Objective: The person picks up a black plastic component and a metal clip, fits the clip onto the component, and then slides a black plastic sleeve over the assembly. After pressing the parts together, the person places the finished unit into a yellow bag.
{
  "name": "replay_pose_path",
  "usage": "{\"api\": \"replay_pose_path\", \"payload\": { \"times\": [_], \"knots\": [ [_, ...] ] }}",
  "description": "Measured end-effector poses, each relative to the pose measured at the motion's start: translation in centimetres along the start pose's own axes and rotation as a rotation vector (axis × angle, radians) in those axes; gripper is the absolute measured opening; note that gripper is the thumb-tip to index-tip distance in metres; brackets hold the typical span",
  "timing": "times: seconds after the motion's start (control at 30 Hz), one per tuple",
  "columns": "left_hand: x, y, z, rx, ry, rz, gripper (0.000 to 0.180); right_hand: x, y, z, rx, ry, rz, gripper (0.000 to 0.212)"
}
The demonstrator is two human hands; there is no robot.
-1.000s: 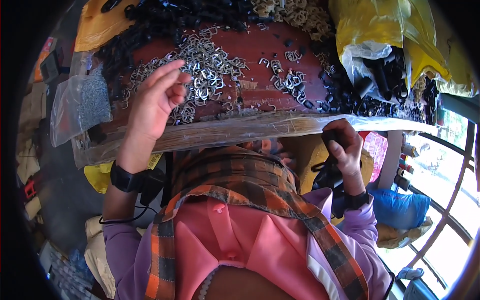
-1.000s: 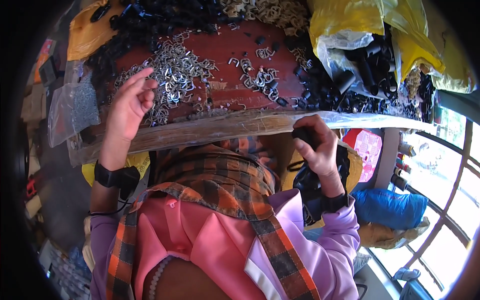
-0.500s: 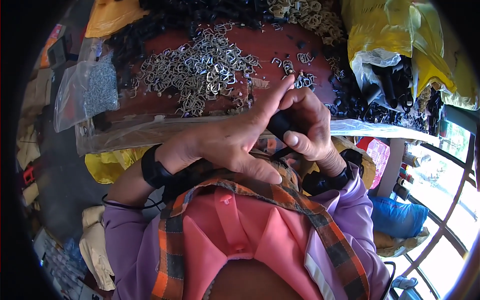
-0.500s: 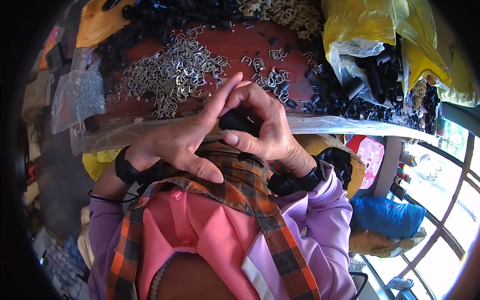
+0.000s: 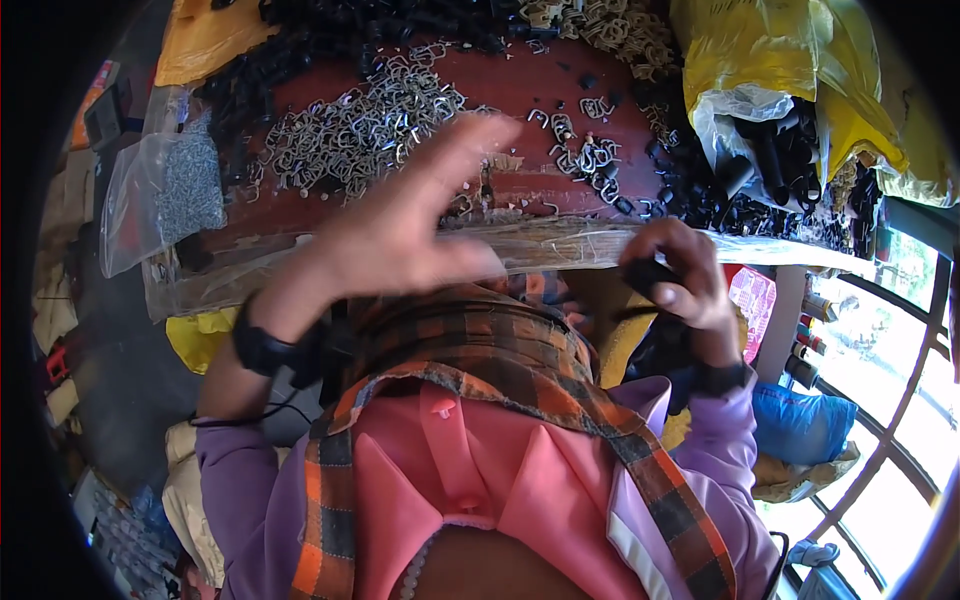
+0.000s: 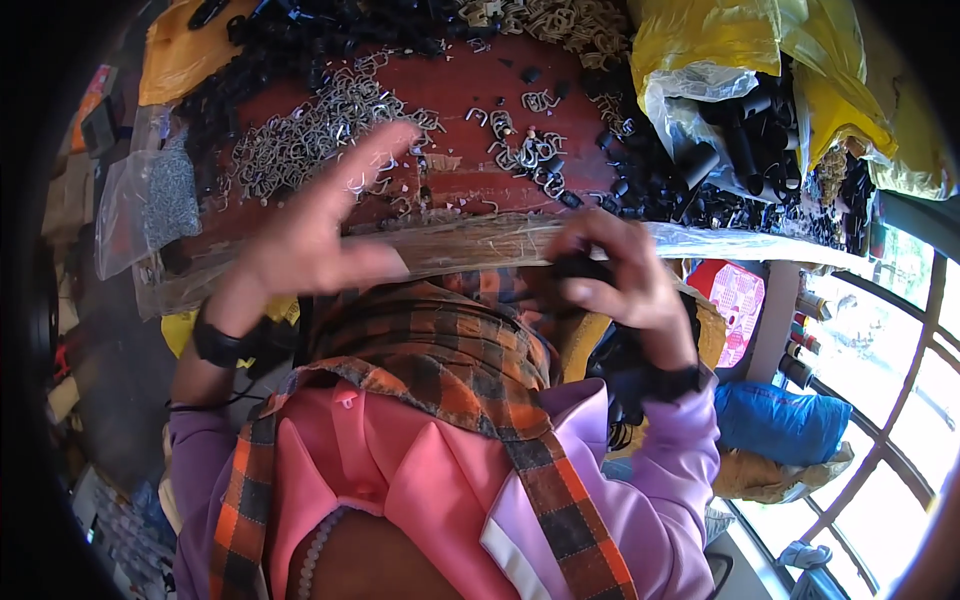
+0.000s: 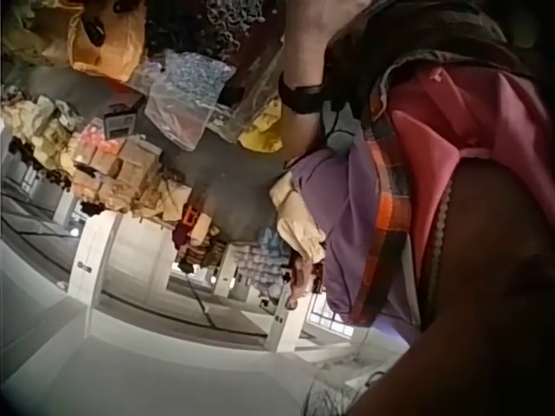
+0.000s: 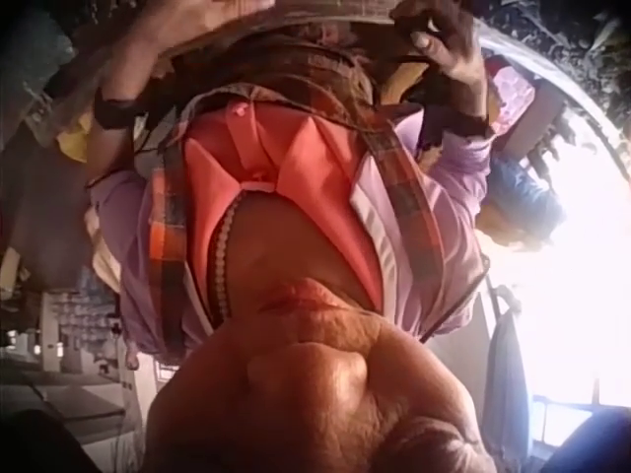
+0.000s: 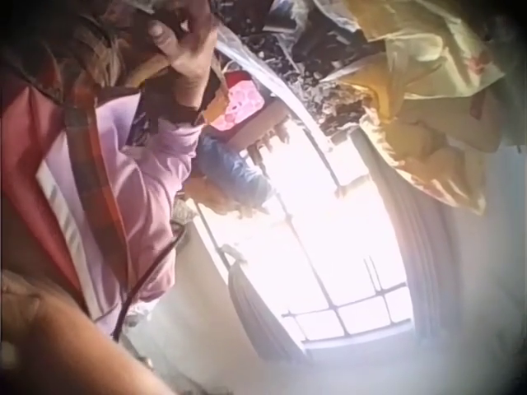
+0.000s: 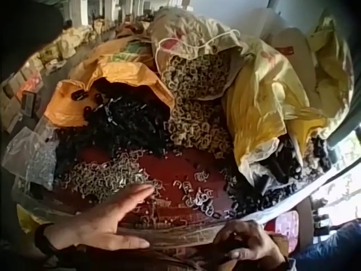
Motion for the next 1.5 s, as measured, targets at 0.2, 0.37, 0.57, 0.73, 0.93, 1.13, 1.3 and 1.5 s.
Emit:
{"api": "replay_pose_path", "payload": {
  "times": [0.2, 0.37, 0.57, 0.73, 0.93, 1.13, 1.3, 1.5],
  "knots": [
    [11.2, 10.2, -6.7, -0.460, 0.452, 0.409, 0.044, -3.2, 4.5, -12.0, -0.071, -0.421, -0.733, 0.037],
    [14.6, 10.6, -8.3, -0.334, 0.578, 0.780, 0.034, -2.3, 2.7, -7.1, -0.174, -0.225, -0.955, 0.031],
    [15.5, 10.2, -8.4, -0.292, 0.635, 0.743, 0.029, -0.9, -1.3, 3.1, -0.285, 0.091, -0.857, 0.016],
    [15.0, 10.1, -7.8, -0.249, 0.651, 0.766, 0.027, -2.1, -3.1, 7.6, -0.281, 0.025, -0.921, 0.011],
    [14.8, 10.6, -7.5, -0.347, 0.569, 0.803, 0.028, -3.9, -2.8, 8.6, -0.310, -0.020, -0.916, 0.011],
    [14.8, 10.6, -7.7, -0.334, 0.617, 0.821, 0.026, -3.9, -3.0, 8.5, -0.287, 0.041, -0.940, 0.009],
    [15.2, 11.3, -8.9, -0.406, 0.725, 0.662, 0.020, -3.7, -3.0, 8.1, -0.294, 0.114, -0.930, 0.006],
    [15.3, 10.0, -10.1, -0.563, 0.691, -0.235, 0.014, -2.5, -2.6, 7.4, -0.323, 0.213, -0.798, 0.005]
  ]
}}
Point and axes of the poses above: each hand's wrist, its own z-axis towards the middle knuckle, its own y-axis out of the back of the hand, x = y × z, the point moved 7 cm from there along z, towards the middle knuckle, and after that the axes turned 13 degrees about z, right-handed, at the moved point
